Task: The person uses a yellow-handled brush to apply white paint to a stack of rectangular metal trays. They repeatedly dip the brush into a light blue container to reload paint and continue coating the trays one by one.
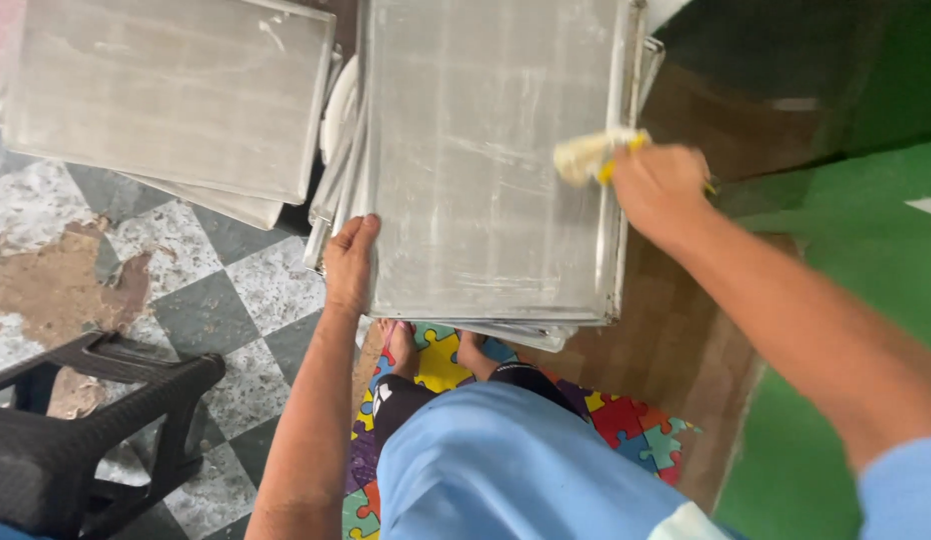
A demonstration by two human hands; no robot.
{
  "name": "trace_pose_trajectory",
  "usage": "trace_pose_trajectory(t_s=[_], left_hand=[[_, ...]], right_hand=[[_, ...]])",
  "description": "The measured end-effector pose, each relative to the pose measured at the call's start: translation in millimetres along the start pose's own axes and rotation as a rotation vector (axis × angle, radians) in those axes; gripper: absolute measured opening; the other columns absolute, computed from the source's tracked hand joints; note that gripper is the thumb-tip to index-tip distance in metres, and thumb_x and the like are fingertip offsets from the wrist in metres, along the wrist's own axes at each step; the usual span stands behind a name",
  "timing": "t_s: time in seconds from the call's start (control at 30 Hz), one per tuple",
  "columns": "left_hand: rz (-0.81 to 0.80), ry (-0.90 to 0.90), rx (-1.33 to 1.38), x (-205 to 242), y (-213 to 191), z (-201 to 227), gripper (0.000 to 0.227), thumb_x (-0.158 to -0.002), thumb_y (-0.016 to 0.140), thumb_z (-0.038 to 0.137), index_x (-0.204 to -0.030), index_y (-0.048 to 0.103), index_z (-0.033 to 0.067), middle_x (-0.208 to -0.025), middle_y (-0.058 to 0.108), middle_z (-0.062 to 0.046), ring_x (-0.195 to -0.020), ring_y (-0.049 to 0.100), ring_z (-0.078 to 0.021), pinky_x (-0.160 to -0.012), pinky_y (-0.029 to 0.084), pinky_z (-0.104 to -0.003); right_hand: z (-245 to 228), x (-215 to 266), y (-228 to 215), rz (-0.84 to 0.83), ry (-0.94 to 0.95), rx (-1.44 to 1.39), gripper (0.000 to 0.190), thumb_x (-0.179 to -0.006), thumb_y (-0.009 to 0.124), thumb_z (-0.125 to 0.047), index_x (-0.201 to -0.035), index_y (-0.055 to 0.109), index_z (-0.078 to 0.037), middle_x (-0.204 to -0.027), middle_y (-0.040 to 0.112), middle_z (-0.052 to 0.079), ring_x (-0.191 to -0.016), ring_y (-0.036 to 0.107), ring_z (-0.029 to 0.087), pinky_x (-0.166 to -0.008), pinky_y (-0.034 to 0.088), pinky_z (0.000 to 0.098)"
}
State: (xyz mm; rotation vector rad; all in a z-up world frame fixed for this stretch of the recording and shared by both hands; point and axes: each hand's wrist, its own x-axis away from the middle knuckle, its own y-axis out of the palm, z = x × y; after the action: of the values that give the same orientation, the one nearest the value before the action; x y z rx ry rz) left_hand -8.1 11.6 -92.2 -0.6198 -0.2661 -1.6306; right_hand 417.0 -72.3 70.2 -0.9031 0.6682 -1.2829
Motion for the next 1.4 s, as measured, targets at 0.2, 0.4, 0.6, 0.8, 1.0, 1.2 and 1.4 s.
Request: trace_pose_trajectory(t_s=[0.2, 0.4, 0.6, 0.8, 1.0, 1.2, 1.4], left_hand=[[0.064, 0.028, -0.121, 14.4, 5.1, 14.3, 0.031, -0.09, 0.064, 0.059, -0.089, 0.072, 0.0288, -0.075, 0.064, -0.008, -0.081, 0.06, -0.0248, -0.077, 0.048, -0.039], [0.004, 0.078, -0.141, 14.5, 5.0, 18.5, 0.034, -0.093, 0.061, 0.056, -0.084, 0.07, 0.0245, -0.068, 0.06, -0.01, -0.078, 0.058, -0.0267, -0.076, 0.047, -0.039], [0.004, 0.057, -0.128, 41.3, 2.5, 47.8, 0.035, -0.093, 0.061, 0.055, -0.082, 0.068, 0.0226, -0.066, 0.056, -0.007, -0.076, 0.055, -0.0228, -0.074, 0.046, -0.037], [0.06, 0.108, -0.169, 34.9, 7.4, 38.6, 0.035, -0.095, 0.059, 0.055, -0.083, 0.068, 0.0236, -0.068, 0.061, -0.012, -0.075, 0.059, -0.0288, -0.075, 0.046, -0.041], [0.099, 0.139, -0.118, 32.2, 15.9, 36.6, 0.033, -0.096, 0.058, 0.049, -0.091, 0.07, 0.0185, -0.073, 0.061, -0.019, -0.077, 0.058, -0.0316, -0.076, 0.046, -0.045], [0.05, 0.092, -0.122, 31.5, 9.7, 36.5, 0.033, -0.094, 0.06, 0.051, -0.082, 0.067, 0.0206, -0.069, 0.06, -0.013, -0.076, 0.059, -0.0288, -0.076, 0.047, -0.042], [0.053, 0.094, -0.109, 37.6, 7.3, 42.7, 0.034, -0.093, 0.06, 0.051, -0.081, 0.066, 0.0199, -0.068, 0.06, -0.013, -0.074, 0.059, -0.03, -0.074, 0.046, -0.043]], right_hand=[[-40.4, 66.7, -74.9, -0.083, 0.015, -0.106, 0.015, -0.088, 0.051, -0.015, -0.092, 0.065, -0.013, -0.06, 0.059, 0.004, -0.044, 0.061, 0.023, -0.037, 0.041, 0.0367], [-16.2, 72.1, -97.7, -0.358, -0.235, -0.176, 0.017, -0.084, 0.054, -0.021, -0.086, 0.071, -0.021, -0.062, 0.066, 0.002, -0.052, 0.067, 0.02, -0.048, 0.049, 0.0384], [42.5, -67.3, -8.3, 0.014, -0.084, 0.264, 0.016, -0.084, 0.06, -0.022, -0.069, 0.063, -0.022, -0.056, 0.054, 0.005, -0.05, 0.056, 0.028, -0.046, 0.034, 0.0535], [12.4, 4.9, -39.6, -0.103, 0.022, 0.228, 0.017, -0.088, 0.056, -0.023, -0.094, 0.068, -0.014, -0.066, 0.053, 0.009, -0.058, 0.057, 0.031, -0.032, 0.03, 0.0477], [-46.2, 117.9, -111.6, -0.205, -0.311, 0.054, 0.02, -0.083, 0.059, -0.015, -0.099, 0.07, -0.022, -0.067, 0.061, 0.006, -0.052, 0.061, 0.024, -0.04, 0.045, 0.0381], [-67.0, -13.3, -132.7, -0.203, -0.266, -0.266, 0.018, -0.094, 0.051, -0.017, -0.1, 0.067, -0.022, -0.075, 0.066, 0.003, -0.052, 0.065, 0.019, -0.046, 0.048, 0.0341], [-67.9, -126.1, -76.6, 0.09, -0.112, -0.138, 0.019, -0.095, 0.051, -0.021, -0.099, 0.069, -0.018, -0.065, 0.062, 0.003, -0.051, 0.066, 0.021, -0.042, 0.045, 0.0352]])
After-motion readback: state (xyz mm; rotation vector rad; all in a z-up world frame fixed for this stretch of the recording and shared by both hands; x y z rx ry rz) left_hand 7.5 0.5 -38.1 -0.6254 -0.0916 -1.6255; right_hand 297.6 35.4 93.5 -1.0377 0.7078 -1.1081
